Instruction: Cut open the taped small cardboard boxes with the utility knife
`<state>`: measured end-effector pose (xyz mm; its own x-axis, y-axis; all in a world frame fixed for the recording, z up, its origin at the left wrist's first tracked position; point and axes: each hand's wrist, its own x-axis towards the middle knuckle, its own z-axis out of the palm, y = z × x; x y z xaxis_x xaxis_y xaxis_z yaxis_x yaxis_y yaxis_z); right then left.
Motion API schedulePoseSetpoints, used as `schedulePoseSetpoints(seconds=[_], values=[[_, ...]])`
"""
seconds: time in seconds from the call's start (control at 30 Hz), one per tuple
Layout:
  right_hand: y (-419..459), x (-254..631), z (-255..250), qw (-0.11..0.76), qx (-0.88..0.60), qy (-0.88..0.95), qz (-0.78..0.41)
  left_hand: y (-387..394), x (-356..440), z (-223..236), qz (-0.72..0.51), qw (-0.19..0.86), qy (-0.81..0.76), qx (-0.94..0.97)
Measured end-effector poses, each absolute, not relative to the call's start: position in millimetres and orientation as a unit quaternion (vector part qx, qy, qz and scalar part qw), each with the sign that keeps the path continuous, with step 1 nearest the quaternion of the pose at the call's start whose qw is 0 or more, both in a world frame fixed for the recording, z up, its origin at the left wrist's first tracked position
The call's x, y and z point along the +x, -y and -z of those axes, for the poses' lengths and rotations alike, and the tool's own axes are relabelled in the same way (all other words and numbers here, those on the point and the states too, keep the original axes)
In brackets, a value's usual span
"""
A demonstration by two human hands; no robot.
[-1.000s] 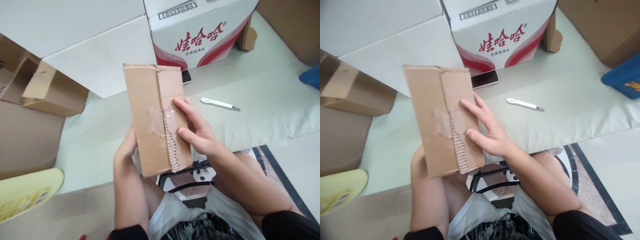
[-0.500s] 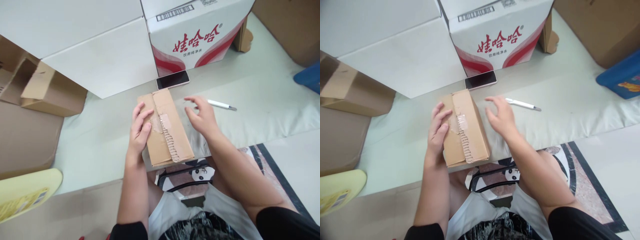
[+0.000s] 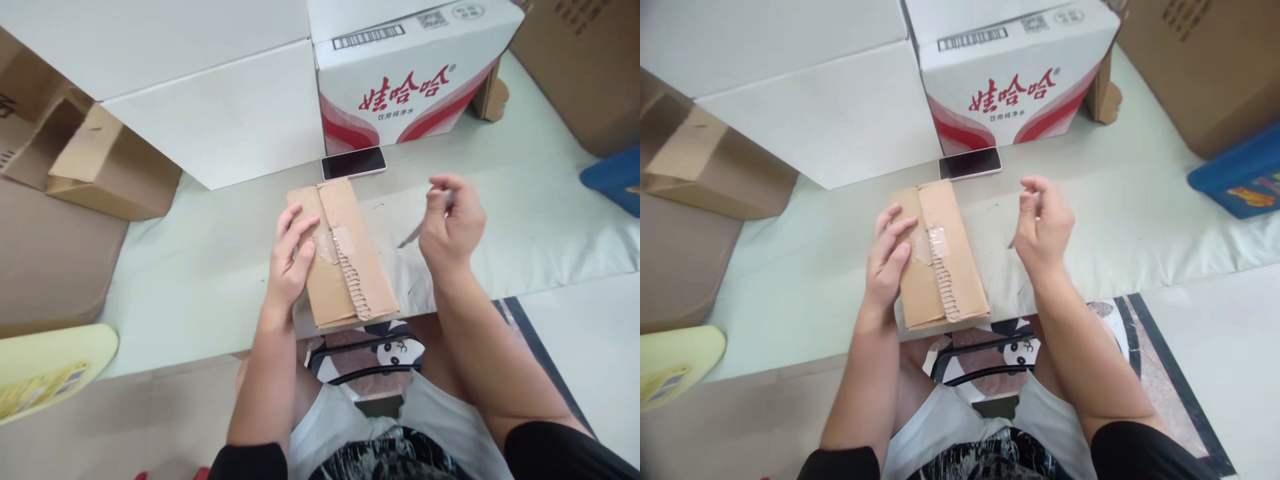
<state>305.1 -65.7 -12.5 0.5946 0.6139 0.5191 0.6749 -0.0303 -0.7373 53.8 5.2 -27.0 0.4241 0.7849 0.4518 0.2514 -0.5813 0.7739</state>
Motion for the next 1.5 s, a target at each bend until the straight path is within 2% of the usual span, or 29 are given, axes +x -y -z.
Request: schedulePoseSetpoints(seconds=[0.1, 0.17, 0.33, 0.43, 0.6, 0.77, 0.87, 0.97, 1.03, 1.17, 1.23, 1.33, 1.43, 1.5], values=[[58.6, 294.9, -1.4, 0.706, -0.613, 0.355, 0.005, 2.4, 62.6, 25.8, -0.423, 0.298, -0.336, 0.787], [57.0, 296.7, -7.9, 0.774, -0.558, 0.296, -0.034, 5.7, 65.3, 25.5, -0.421, 0.294, -0.335, 0.790], [79.8, 325.0, -26.0, 0.826, -0.460, 0.272, -0.183, 7.0, 63.3, 25.3, -0.411, 0.291, -0.343, 0.793], [97.6, 328.7, -38.9, 0.797, -0.440, 0.319, -0.265, 10.9, 63.1, 16.6, -0.424, 0.284, -0.342, 0.789], [110.8, 310.2, -52.7, 0.715, -0.480, 0.410, -0.301, 29.1, 71.9, -17.5, -0.460, 0.226, -0.227, 0.828], [113.9, 296.0, -66.2, 0.759, -0.379, 0.394, -0.354, 44.8, 84.3, -33.1, -0.426, 0.207, -0.143, 0.869], [111.5, 283.6, -73.5, 0.785, -0.316, 0.344, -0.407, 47.6, 86.7, -31.6, -0.446, 0.200, -0.131, 0.863], [106.4, 270.5, -72.3, 0.800, -0.288, 0.329, -0.412, 47.2, 86.0, -30.2, -0.468, 0.206, -0.134, 0.849], [104.2, 263.3, -68.9, 0.772, -0.310, 0.354, -0.427, 46.3, 85.0, -29.9, -0.479, 0.214, -0.140, 0.840], [108.0, 255.0, -65.7, 0.618, -0.459, 0.408, -0.491, 44.2, 81.9, -28.1, -0.489, 0.214, -0.156, 0.831], [110.8, 255.0, -65.3, 0.575, -0.484, 0.399, -0.525, 43.0, 79.8, -25.3, -0.492, 0.215, -0.184, 0.823], [110.9, 258.2, -62.1, 0.592, -0.467, 0.364, -0.548, 41.1, 76.9, -18.6, -0.482, 0.250, -0.254, 0.801], [107.1, 259.7, -56.4, 0.615, -0.483, 0.359, -0.510, 40.0, 75.9, -12.0, -0.449, 0.276, -0.300, 0.795], [104.7, 258.1, -53.6, 0.597, -0.526, 0.382, -0.470, 40.2, 76.9, -10.2, -0.431, 0.280, -0.310, 0.800]])
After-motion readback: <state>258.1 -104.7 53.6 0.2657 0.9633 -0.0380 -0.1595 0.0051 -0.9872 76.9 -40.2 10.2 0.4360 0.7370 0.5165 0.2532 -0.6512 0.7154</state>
